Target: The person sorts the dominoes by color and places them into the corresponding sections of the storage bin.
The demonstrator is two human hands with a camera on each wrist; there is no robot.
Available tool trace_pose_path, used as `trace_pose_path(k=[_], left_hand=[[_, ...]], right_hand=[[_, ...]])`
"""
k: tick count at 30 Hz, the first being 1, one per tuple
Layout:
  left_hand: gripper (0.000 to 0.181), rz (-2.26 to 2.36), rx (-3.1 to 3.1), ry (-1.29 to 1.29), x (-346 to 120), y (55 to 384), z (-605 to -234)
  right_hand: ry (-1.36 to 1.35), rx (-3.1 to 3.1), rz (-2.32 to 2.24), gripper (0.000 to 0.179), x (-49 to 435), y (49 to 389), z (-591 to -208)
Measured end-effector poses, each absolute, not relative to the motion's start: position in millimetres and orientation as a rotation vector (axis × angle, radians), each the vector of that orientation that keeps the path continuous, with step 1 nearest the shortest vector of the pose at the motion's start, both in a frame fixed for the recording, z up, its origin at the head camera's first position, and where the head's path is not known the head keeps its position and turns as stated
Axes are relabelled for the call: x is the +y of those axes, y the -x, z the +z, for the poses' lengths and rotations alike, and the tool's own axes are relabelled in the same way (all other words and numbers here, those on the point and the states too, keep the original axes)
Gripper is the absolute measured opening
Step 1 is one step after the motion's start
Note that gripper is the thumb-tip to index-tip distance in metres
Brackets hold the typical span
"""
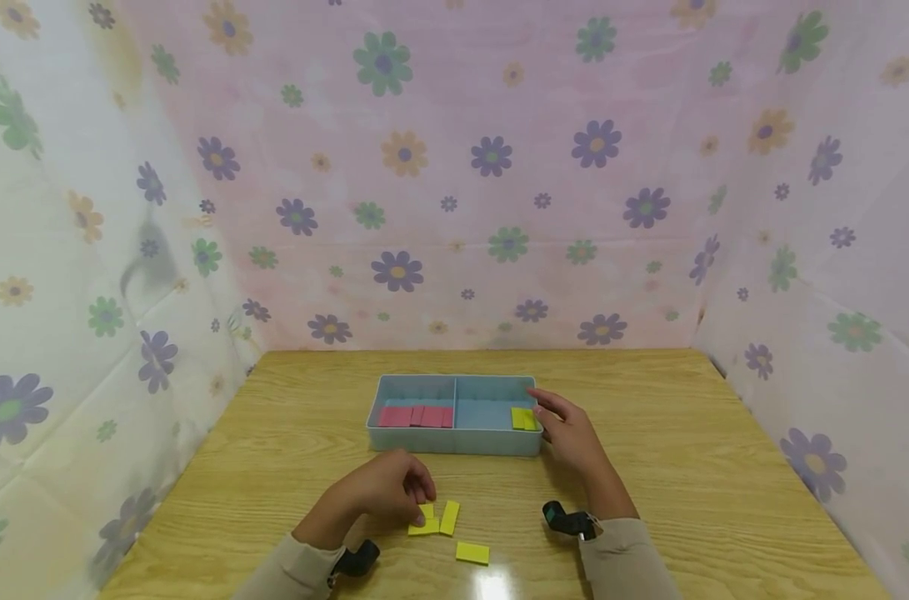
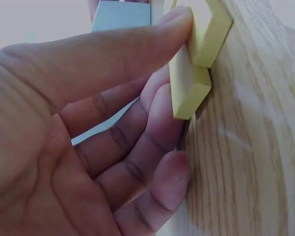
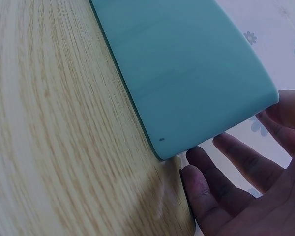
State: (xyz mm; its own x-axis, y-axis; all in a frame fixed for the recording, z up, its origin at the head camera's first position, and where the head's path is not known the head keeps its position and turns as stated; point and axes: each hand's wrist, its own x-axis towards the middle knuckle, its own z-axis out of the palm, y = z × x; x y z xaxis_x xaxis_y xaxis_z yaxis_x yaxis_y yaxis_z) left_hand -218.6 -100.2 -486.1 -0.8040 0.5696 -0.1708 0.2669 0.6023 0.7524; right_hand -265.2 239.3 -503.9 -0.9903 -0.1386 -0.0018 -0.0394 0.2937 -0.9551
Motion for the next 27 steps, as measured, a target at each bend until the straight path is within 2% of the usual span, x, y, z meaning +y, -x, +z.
trace_pose_path(k=[10,27], left_hand=[[0.022,1.061,2.495,-0.546,-100.2,218.5,-485.4],[0.020,1.129,2.603,-0.483,-103.2,223.0,-489.5]], right_hand=[[0.161,2.452,-1.815,0.047,240.1,265.3,-503.2],[0.165,2.471,-1.799,0.046,240.9,265.4,-505.4]])
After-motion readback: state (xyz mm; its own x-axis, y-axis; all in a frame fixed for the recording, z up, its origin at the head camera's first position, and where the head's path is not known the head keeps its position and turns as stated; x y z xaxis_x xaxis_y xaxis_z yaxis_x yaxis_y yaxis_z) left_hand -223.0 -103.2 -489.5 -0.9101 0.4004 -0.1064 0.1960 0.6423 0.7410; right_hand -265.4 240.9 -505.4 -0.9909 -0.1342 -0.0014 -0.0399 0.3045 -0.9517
